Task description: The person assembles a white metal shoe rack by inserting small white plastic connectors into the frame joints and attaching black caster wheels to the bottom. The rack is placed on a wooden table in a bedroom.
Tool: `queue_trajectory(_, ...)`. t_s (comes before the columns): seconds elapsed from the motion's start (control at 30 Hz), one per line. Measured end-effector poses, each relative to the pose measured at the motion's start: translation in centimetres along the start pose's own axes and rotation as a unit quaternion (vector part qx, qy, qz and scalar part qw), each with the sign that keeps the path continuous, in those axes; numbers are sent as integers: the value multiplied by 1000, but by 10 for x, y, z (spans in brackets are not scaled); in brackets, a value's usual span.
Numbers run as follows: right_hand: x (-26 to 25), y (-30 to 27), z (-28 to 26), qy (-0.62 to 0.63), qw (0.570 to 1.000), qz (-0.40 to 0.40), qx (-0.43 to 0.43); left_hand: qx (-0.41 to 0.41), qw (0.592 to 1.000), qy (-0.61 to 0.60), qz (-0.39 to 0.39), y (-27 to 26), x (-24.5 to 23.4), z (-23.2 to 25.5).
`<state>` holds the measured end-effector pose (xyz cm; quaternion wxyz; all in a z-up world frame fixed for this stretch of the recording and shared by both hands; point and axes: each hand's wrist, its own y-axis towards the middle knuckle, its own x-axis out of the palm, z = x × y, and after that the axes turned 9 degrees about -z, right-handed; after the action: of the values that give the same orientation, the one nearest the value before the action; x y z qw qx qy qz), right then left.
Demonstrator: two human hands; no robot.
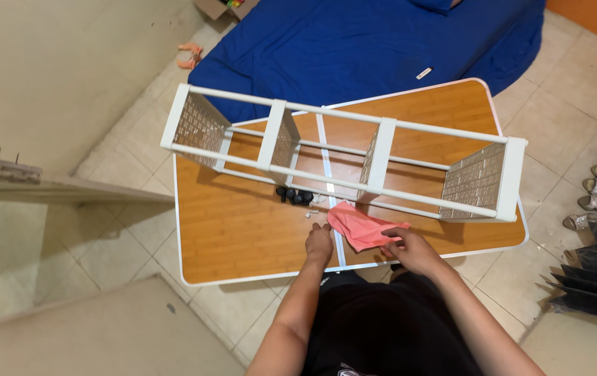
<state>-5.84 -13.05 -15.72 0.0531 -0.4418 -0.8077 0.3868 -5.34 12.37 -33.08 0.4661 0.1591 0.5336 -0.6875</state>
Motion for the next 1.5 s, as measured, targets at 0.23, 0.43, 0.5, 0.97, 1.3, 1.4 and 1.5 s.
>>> queue_trajectory(0.23, -13, -12, 4, 32, 999, 8, -37, 43, 996, -63, -37, 3, -16, -1)
queue_trajectory(0.43, -27, -31, -23, 59, 993, 9, -97, 154, 952, -226, -139, -31, -93, 63)
queue_trajectory(0.5, -33, -43, -45, 118, 987, -8, -112, 196, 911, -310, -188, -51, -122, 92)
queue_trajectory(0.97, -133, -80, -44, 83, 931, 127, -333, 267, 795, -486, -245, -94, -160, 242)
queue_trajectory(1.3, -247, -62, 52, 236, 935, 170, -202, 170, 843, -495, -124, -26, -103, 349)
queue_trajectory(1.4, -269, -51, 73, 262, 930, 181, -183, 168, 885, -426, -84, -18, -84, 379)
queue_trajectory(1.5, -279, -36, 96, 274, 934, 169, -155, 184, 922, -338, -44, -22, -71, 406)
